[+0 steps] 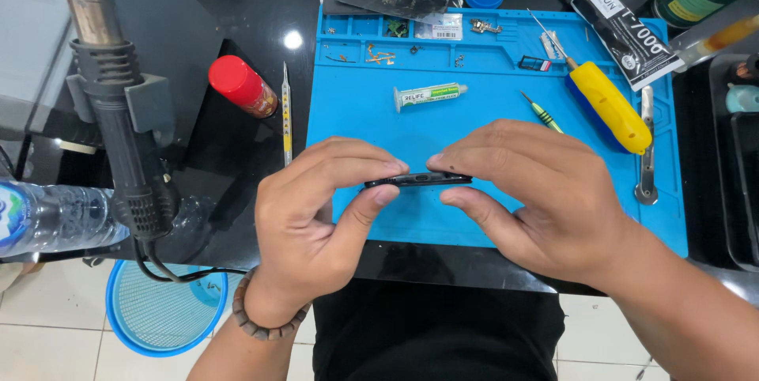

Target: The person aligns and snaps the back cover onto a disassembled smartphone chassis. They then use a small screwdriver to fasten multiple screws into the phone's internal frame, securing the components.

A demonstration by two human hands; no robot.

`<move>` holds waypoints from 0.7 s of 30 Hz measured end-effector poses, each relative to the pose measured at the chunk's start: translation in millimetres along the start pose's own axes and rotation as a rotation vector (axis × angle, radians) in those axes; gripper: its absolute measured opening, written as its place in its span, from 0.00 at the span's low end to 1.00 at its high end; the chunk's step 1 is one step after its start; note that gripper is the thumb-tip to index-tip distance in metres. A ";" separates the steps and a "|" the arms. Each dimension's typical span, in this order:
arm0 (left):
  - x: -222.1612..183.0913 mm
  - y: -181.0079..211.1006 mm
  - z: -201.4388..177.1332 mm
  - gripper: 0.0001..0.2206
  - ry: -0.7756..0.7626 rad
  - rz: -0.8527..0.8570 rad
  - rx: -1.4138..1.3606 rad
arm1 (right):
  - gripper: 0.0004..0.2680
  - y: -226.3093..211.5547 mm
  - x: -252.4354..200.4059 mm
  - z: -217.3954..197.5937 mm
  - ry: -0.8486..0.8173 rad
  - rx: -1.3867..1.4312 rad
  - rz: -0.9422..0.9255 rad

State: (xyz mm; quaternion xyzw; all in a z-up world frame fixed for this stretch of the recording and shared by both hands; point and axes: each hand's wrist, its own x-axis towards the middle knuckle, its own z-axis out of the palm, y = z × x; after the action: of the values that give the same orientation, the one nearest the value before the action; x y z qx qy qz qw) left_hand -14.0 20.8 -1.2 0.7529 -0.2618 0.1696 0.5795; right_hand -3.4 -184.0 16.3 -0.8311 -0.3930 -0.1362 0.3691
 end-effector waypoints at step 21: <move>-28.7 -20.4 24.0 0.07 0.378 -0.104 -0.224 | 0.06 17.2 -20.0 34.5 0.065 0.205 0.237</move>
State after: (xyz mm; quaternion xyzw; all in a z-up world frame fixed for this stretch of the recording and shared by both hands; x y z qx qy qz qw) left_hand -26.2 7.3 -39.7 0.6512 -0.1267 0.2476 0.7061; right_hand -5.7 -177.4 -26.6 -0.8248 -0.2921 -0.0776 0.4779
